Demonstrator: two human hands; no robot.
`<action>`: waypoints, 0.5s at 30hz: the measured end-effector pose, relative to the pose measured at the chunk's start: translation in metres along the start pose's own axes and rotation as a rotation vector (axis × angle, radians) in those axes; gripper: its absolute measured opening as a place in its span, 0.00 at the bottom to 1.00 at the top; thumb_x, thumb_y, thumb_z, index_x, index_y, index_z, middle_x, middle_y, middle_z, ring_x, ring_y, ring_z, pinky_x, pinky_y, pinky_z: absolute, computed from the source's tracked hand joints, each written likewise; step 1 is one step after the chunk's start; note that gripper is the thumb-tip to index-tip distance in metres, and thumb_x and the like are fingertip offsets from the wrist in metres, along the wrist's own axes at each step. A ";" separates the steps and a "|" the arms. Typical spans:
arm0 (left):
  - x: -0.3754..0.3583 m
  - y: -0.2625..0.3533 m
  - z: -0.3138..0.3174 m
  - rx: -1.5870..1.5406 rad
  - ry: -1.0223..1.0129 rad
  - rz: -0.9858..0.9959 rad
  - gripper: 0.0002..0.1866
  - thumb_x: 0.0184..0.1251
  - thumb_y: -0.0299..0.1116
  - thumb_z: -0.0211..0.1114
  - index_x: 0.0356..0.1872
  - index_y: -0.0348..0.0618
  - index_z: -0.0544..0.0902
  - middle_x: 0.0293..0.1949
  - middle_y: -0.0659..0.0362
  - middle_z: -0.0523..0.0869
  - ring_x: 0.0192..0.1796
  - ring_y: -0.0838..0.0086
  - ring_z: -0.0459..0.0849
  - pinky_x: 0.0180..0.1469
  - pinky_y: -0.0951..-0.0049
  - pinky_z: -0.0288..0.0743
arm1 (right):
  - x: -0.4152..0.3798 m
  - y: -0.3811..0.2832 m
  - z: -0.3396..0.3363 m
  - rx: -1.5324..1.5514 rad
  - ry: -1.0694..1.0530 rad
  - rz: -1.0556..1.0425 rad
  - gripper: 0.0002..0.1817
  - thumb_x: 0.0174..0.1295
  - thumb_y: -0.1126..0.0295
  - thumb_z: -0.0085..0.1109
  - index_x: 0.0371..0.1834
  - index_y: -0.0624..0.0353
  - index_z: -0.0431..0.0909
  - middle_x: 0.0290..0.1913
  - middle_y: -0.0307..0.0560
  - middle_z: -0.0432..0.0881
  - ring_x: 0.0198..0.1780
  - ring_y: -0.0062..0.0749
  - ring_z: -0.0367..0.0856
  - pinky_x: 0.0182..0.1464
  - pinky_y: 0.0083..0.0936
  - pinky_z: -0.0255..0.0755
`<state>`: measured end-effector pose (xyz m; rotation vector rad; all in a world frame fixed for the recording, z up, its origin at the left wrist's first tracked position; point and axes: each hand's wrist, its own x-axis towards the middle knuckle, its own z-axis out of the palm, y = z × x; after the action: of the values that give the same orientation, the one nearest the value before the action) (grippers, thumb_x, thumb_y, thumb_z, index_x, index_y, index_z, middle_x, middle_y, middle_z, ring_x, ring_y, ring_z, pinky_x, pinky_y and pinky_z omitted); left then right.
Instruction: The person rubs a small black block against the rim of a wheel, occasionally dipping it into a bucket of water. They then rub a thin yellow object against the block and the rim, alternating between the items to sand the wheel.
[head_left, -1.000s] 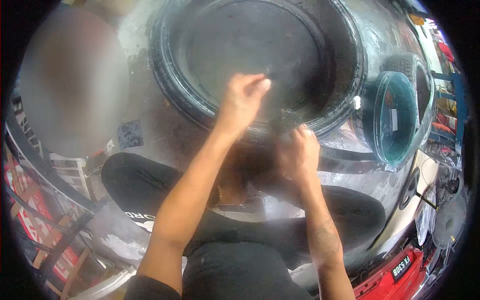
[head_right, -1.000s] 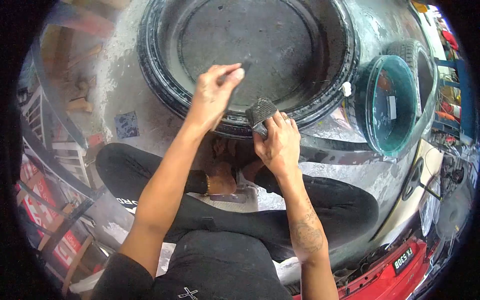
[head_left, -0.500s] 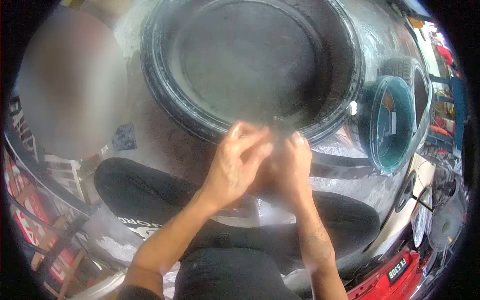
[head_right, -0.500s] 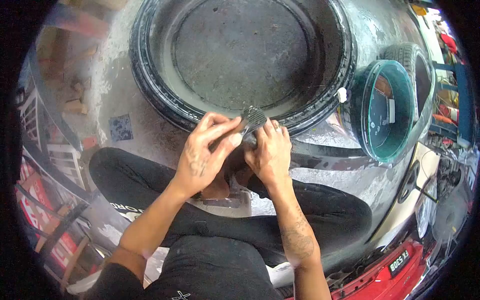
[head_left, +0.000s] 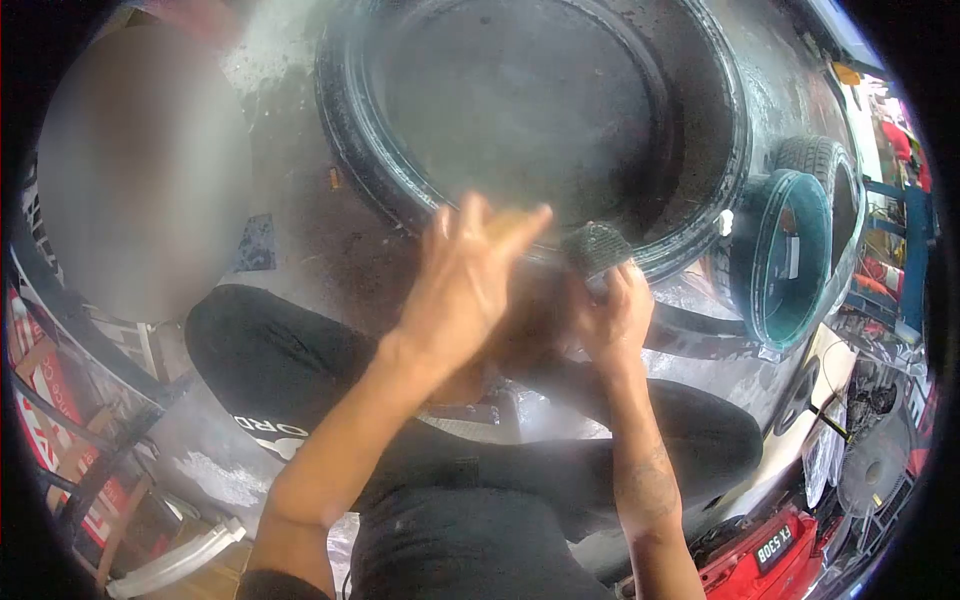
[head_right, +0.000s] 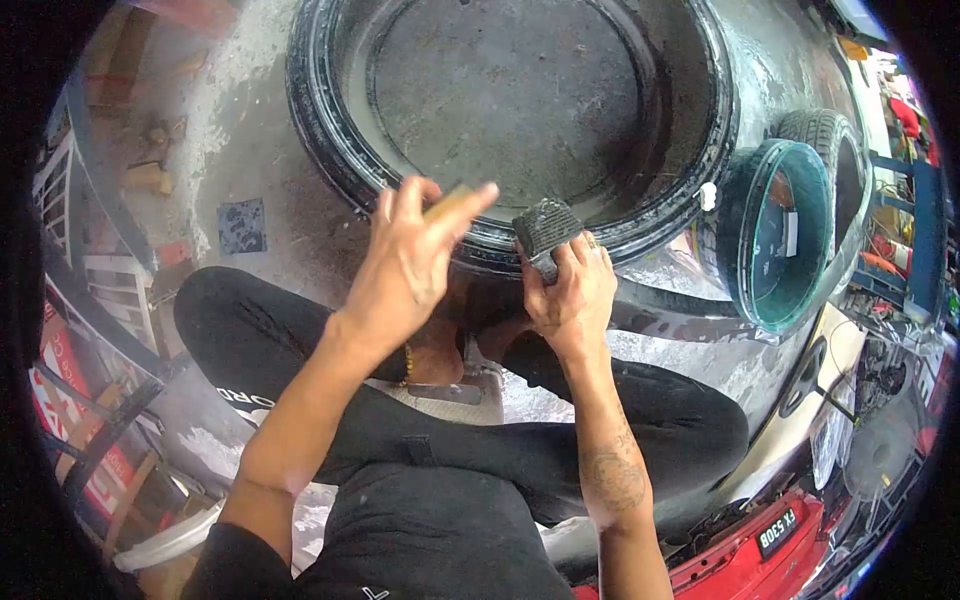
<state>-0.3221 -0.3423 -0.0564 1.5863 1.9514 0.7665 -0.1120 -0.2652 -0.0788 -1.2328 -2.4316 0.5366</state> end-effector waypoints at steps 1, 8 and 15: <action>-0.006 0.002 0.004 0.003 -0.018 0.037 0.34 0.75 0.21 0.61 0.79 0.65 0.82 0.56 0.44 0.77 0.56 0.48 0.77 0.65 0.50 0.77 | -0.001 -0.001 -0.001 -0.028 -0.015 0.013 0.18 0.57 0.70 0.75 0.52 0.60 0.88 0.52 0.54 0.89 0.54 0.57 0.87 0.58 0.48 0.79; -0.010 0.014 0.018 0.171 -0.055 0.070 0.37 0.76 0.21 0.60 0.83 0.66 0.78 0.54 0.47 0.75 0.54 0.51 0.75 0.66 0.51 0.75 | -0.002 0.000 0.002 -0.016 -0.002 0.025 0.20 0.57 0.69 0.76 0.55 0.59 0.89 0.53 0.53 0.90 0.55 0.57 0.87 0.60 0.48 0.80; -0.003 -0.001 0.010 -0.352 0.213 -0.116 0.23 0.80 0.33 0.71 0.70 0.33 0.84 0.53 0.45 0.85 0.58 0.54 0.85 0.64 0.58 0.79 | -0.002 -0.001 0.001 0.001 -0.009 0.046 0.20 0.56 0.69 0.76 0.53 0.59 0.89 0.52 0.54 0.90 0.56 0.58 0.87 0.61 0.49 0.79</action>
<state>-0.3148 -0.3446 -0.0643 1.2139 1.9016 1.1948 -0.1122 -0.2679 -0.0790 -1.2913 -2.4151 0.5578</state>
